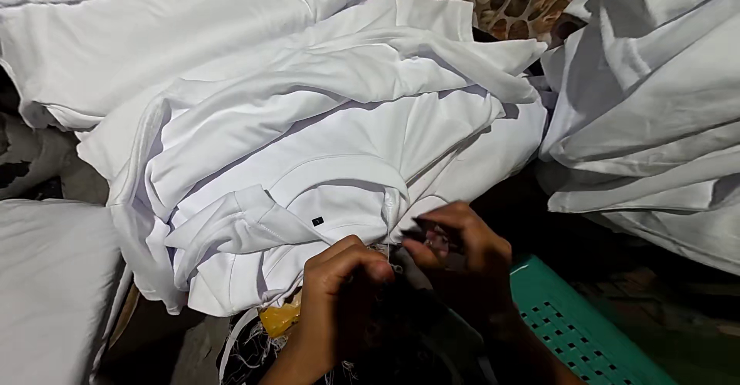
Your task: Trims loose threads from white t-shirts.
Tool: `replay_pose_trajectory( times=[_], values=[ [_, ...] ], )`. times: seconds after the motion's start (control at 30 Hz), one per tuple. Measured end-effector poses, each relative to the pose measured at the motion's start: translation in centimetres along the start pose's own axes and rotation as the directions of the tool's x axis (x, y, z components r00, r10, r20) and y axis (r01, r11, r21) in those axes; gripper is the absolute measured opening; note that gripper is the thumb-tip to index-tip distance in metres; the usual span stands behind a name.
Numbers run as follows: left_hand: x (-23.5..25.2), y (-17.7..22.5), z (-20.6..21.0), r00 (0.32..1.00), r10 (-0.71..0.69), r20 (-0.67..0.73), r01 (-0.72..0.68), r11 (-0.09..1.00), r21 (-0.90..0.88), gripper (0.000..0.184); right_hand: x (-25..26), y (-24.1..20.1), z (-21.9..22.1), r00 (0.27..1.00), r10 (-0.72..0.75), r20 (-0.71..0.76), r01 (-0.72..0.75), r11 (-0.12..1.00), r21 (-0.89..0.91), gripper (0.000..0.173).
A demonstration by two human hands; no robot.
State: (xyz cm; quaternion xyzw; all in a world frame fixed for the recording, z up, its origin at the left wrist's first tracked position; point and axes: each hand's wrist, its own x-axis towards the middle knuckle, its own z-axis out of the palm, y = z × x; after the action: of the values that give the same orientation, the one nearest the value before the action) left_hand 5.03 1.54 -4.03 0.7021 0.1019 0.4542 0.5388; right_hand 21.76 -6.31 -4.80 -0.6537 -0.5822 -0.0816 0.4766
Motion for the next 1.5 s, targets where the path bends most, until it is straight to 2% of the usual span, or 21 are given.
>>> replay_pose_trajectory(
  times=[0.1, 0.2, 0.27, 0.33, 0.4, 0.43, 0.47, 0.53, 0.57, 0.63, 0.7, 0.73, 0.8, 0.9, 0.97, 1.03, 1.1, 1.2, 1.3, 1.37, 1.5],
  values=[
    [0.0, -0.5, 0.5, 0.999, 0.044, 0.018, -0.045, 0.999, 0.014, 0.027, -0.1, -0.7, -0.4, 0.994, -0.102, 0.047, 0.108, 0.982, -0.154, 0.042],
    [-0.4, -0.6, 0.9, 0.994, 0.093, 0.063, -0.097, 0.994, 0.057, 0.024, 0.8, -0.5, 0.3, 0.998, -0.069, -0.011, 0.065, 0.974, -0.217, 0.036],
    [-0.8, 0.4, 0.7, 0.983, 0.097, 0.156, -0.115, 0.988, 0.106, 0.026, 1.3, 0.2, 0.6, 1.000, 0.024, -0.018, -0.026, 0.991, -0.131, 0.035],
    [-1.3, 2.3, 0.9, 0.951, 0.036, 0.308, -0.086, 0.985, 0.150, 0.040, 1.9, 0.6, 0.9, 0.983, 0.170, 0.070, -0.172, 0.985, 0.030, 0.039],
    [-1.6, 3.5, 1.4, 0.854, -0.074, 0.515, -0.054, 0.972, 0.229, 0.052, 3.3, -0.3, 1.6, 0.943, 0.241, 0.227, -0.269, 0.958, 0.099, 0.028],
    [-1.6, 3.8, 1.6, 0.822, -0.138, 0.553, -0.028, 0.959, 0.281, 0.054, 4.1, -0.9, 1.9, 0.932, 0.219, 0.288, -0.259, 0.960, 0.108, 0.021],
    [-1.5, 4.0, 1.2, 0.825, -0.198, 0.530, -0.004, 0.934, 0.356, 0.054, 5.0, -1.4, 2.1, 0.940, 0.157, 0.303, -0.206, 0.969, 0.134, 0.018],
    [-0.8, 3.6, -1.5, 0.928, -0.216, 0.304, 0.023, 0.846, 0.532, 0.055, 7.1, -2.0, 1.7, 0.985, -0.004, 0.174, -0.039, 0.969, 0.242, 0.013],
    [-0.1, 3.2, -3.6, 0.982, -0.141, 0.125, 0.025, 0.756, 0.654, 0.056, 8.4, -2.0, 1.7, 0.995, -0.072, 0.069, 0.052, 0.967, 0.251, 0.013],
    [1.8, 2.5, -9.3, 0.991, -0.031, -0.131, 0.123, 0.594, 0.795, 0.060, 11.7, -0.9, 3.0, 0.988, -0.153, -0.030, 0.155, 0.974, 0.164, 0.018],
    [2.8, 0.4, -14.6, 0.952, -0.046, -0.302, 0.281, 0.518, 0.808, 0.063, 13.6, 0.9, 5.3, 0.985, -0.054, 0.167, 0.048, 0.998, 0.037, 0.035],
    [2.7, -1.2, -16.2, 0.930, -0.092, -0.355, 0.352, 0.502, 0.790, 0.065, 13.9, 2.0, 6.8, 0.961, 0.026, 0.274, -0.026, 1.000, -0.003, 0.043],
    [2.2, -2.9, -17.0, 0.914, -0.121, -0.387, 0.399, 0.444, 0.803, 0.069, 13.5, 3.1, 8.1, 0.924, 0.061, 0.377, -0.055, 0.998, -0.026, 0.049],
    [1.6, 0.0, -13.2, 0.949, -0.017, -0.316, 0.293, 0.421, 0.858, 0.041, 11.4, 2.8, 6.1, 0.975, -0.031, 0.218, -0.003, 0.988, 0.152, 0.033],
    [1.1, 1.2, -8.6, 0.991, -0.025, -0.135, 0.129, 0.501, 0.856, 0.034, 9.2, 1.7, 3.7, 0.996, -0.012, 0.090, -0.011, 0.969, 0.247, 0.023],
    [0.9, 0.0, -4.3, 0.973, -0.171, 0.153, 0.013, 0.708, 0.706, 0.027, 7.1, 0.8, 2.4, 0.995, 0.085, -0.049, -0.064, 0.941, 0.333, 0.020],
    [1.9, -1.5, -1.1, 0.942, -0.075, 0.328, -0.111, 0.851, 0.514, 0.009, 4.8, 0.3, 2.1, 0.973, 0.185, -0.136, -0.118, 0.911, 0.395, 0.022],
    [3.9, -0.7, 0.3, 0.969, 0.104, 0.223, -0.208, 0.832, 0.515, 0.027, 1.7, 0.3, 1.9, 0.941, 0.309, -0.139, -0.228, 0.880, 0.417, 0.024],
    [5.4, -0.5, -0.4, 0.979, 0.188, 0.077, -0.199, 0.820, 0.537, 0.013, -0.6, 0.6, 2.2, 0.945, 0.311, -0.099, -0.272, 0.919, 0.286, 0.028],
    [5.6, -0.8, -0.6, 0.985, 0.169, 0.031, -0.167, 0.895, 0.413, 0.016, -2.0, -0.1, 2.8, 0.964, 0.260, -0.060, -0.242, 0.947, 0.213, 0.035],
    [4.5, -0.2, -1.4, 0.993, 0.033, 0.109, -0.049, 0.987, 0.150, 0.028, -3.2, -1.9, 3.5, 0.989, 0.146, -0.011, -0.139, 0.959, 0.248, 0.033]
  ],
)
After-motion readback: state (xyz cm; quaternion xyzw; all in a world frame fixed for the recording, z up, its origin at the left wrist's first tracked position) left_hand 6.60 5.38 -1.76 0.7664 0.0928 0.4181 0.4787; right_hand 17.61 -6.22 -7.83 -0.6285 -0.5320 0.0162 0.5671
